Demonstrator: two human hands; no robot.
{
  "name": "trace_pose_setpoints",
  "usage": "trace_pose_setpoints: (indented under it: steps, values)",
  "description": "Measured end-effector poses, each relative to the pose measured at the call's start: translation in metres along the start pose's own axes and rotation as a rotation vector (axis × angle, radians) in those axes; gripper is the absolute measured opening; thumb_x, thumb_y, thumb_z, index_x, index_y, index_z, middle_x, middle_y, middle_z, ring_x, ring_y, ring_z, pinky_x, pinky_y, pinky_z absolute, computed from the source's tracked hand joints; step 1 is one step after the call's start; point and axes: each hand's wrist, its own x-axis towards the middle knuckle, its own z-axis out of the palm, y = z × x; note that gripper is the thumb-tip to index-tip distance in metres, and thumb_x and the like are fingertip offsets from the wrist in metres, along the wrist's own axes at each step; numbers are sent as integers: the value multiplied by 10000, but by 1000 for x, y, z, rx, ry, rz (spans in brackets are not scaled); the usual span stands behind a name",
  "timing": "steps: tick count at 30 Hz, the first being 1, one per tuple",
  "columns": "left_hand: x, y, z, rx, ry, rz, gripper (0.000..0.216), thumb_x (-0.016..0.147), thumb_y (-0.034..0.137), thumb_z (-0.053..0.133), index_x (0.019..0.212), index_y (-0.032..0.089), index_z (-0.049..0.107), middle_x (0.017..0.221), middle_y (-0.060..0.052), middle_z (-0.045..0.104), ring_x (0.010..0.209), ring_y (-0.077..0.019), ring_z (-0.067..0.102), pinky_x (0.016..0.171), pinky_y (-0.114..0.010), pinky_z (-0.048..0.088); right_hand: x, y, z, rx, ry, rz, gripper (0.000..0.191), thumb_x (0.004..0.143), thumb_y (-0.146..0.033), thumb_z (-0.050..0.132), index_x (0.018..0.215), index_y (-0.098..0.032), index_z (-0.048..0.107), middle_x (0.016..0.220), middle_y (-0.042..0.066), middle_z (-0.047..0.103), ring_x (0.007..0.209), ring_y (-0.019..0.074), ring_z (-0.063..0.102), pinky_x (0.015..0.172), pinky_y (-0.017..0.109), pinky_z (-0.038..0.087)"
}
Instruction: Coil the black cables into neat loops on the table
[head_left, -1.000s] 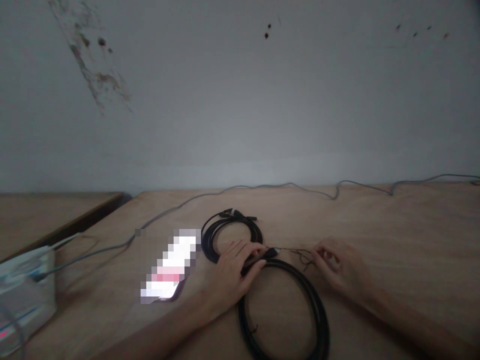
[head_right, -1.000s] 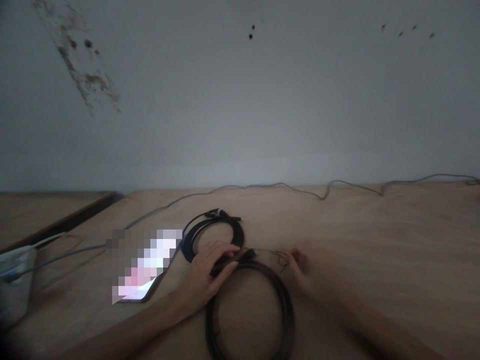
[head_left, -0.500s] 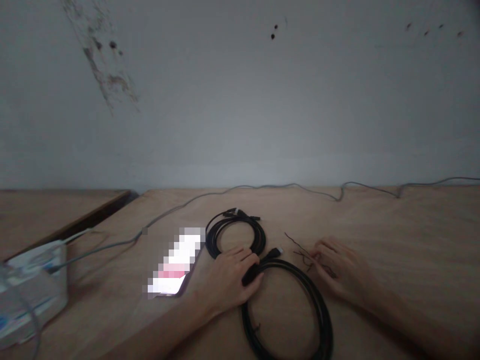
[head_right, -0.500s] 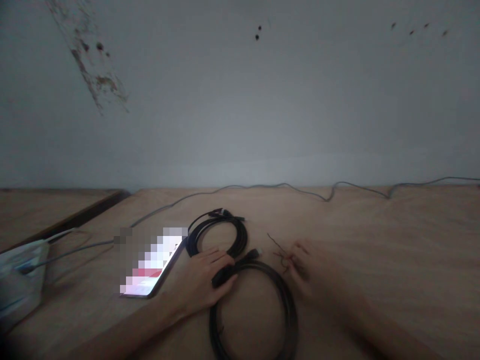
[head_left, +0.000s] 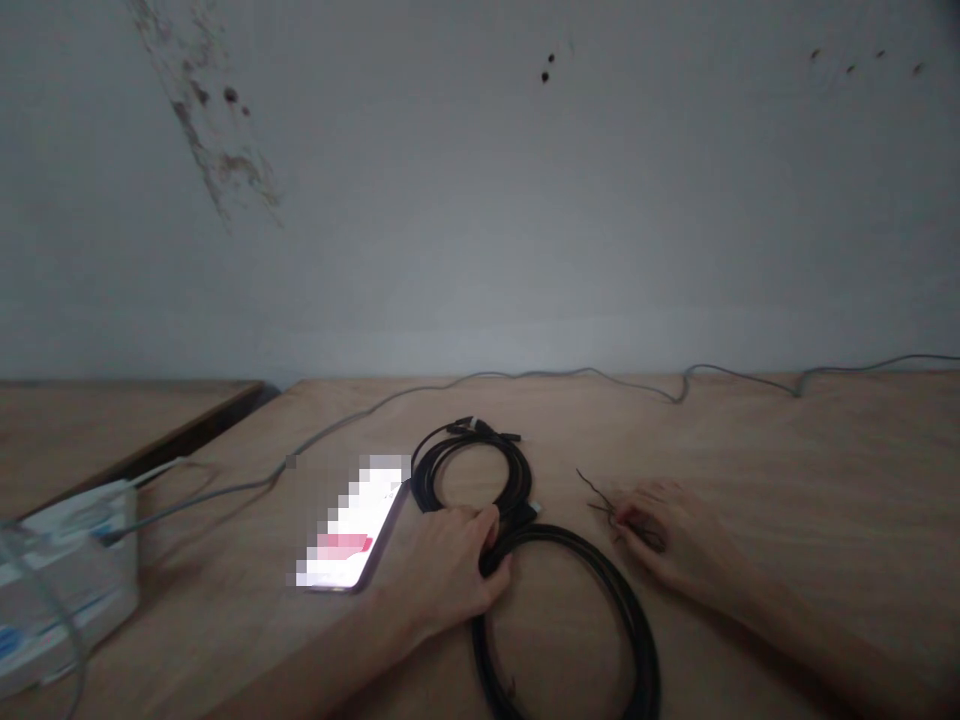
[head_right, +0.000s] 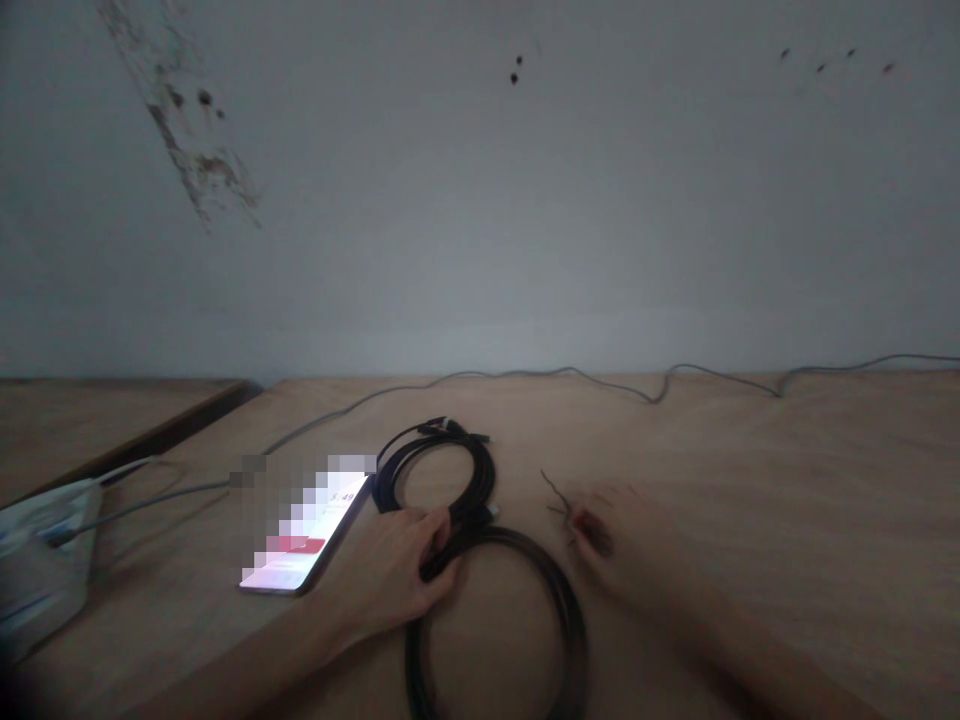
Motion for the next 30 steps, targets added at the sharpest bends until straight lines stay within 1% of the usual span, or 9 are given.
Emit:
trace_pose_setpoints:
  steps: [3, 7, 9, 13, 17, 20, 24, 28, 30]
  values:
    - [1, 1, 1, 56, -20, -17, 258, 883, 463, 596, 807, 218, 627, 800, -76, 710, 745, -285, 691, 608, -337, 407, 0, 5, 2, -40, -8, 48, 171, 913, -272, 561, 854, -242, 718, 854, 58, 735, 856, 268, 683, 812, 406, 482]
    - [0, 3, -1, 102, -31, -44, 329, 900, 510, 567, 842, 204, 670, 812, -104, 731, 762, -310, 706, 617, -348, 430, 0, 11, 6, -82, -4, 67, 200, 925, -311, 553, 851, -241, 725, 850, 64, 745, 845, 273, 683, 799, 406, 482]
    - [0, 5, -4, 104, -55, -27, 340, 917, 497, 543, 848, 199, 693, 845, -115, 742, 775, -315, 712, 629, -357, 447, 0, 11, 6, -71, -6, 70, 177, 896, -284, 557, 837, -244, 719, 846, 57, 743, 831, 266, 680, 788, 398, 485]
    - [-1, 9, -10, 63, -103, 3, 265, 908, 404, 559, 940, 208, 734, 895, -104, 754, 831, -299, 718, 664, -342, 460, -1, 8, 4, -47, -3, 98, 181, 834, -242, 556, 850, -249, 736, 857, 54, 749, 824, 265, 687, 785, 392, 499]
    - [-1, 8, -7, -34, -118, -36, 198, 879, 375, 593, 834, 218, 704, 834, -58, 739, 768, -250, 697, 608, -305, 398, 1, 9, 1, -49, -2, 108, 203, 861, -263, 545, 867, -244, 748, 879, 68, 767, 827, 259, 701, 786, 370, 507]
    - [-1, 8, -4, -79, -89, -74, 234, 895, 398, 580, 773, 216, 665, 784, -40, 717, 725, -235, 676, 581, -305, 344, 2, 12, 0, -62, -4, 130, 196, 880, -276, 551, 861, -240, 744, 871, 69, 774, 807, 253, 701, 755, 354, 500]
    - [1, 7, -8, -121, -29, -130, 253, 917, 393, 569, 760, 207, 635, 760, -33, 703, 704, -210, 655, 577, -296, 320, 3, 12, 1, -87, -1, 170, 224, 920, -318, 543, 833, -232, 731, 849, 71, 771, 802, 256, 700, 750, 359, 491]
    - [7, -1, -9, -111, 98, -174, 316, 959, 401, 522, 735, 204, 627, 675, -21, 671, 644, -197, 636, 562, -289, 302, 3, 4, -2, -86, 24, 145, 410, 1026, -466, 454, 832, -233, 730, 851, 91, 748, 808, 274, 690, 754, 398, 486]
    - [11, -7, -7, -79, 109, -224, 344, 952, 406, 531, 692, 200, 624, 632, -29, 656, 609, -206, 631, 550, -295, 280, 3, -2, -5, -68, 77, 119, 456, 1051, -485, 407, 849, -233, 729, 871, 102, 732, 835, 282, 684, 770, 415, 492]
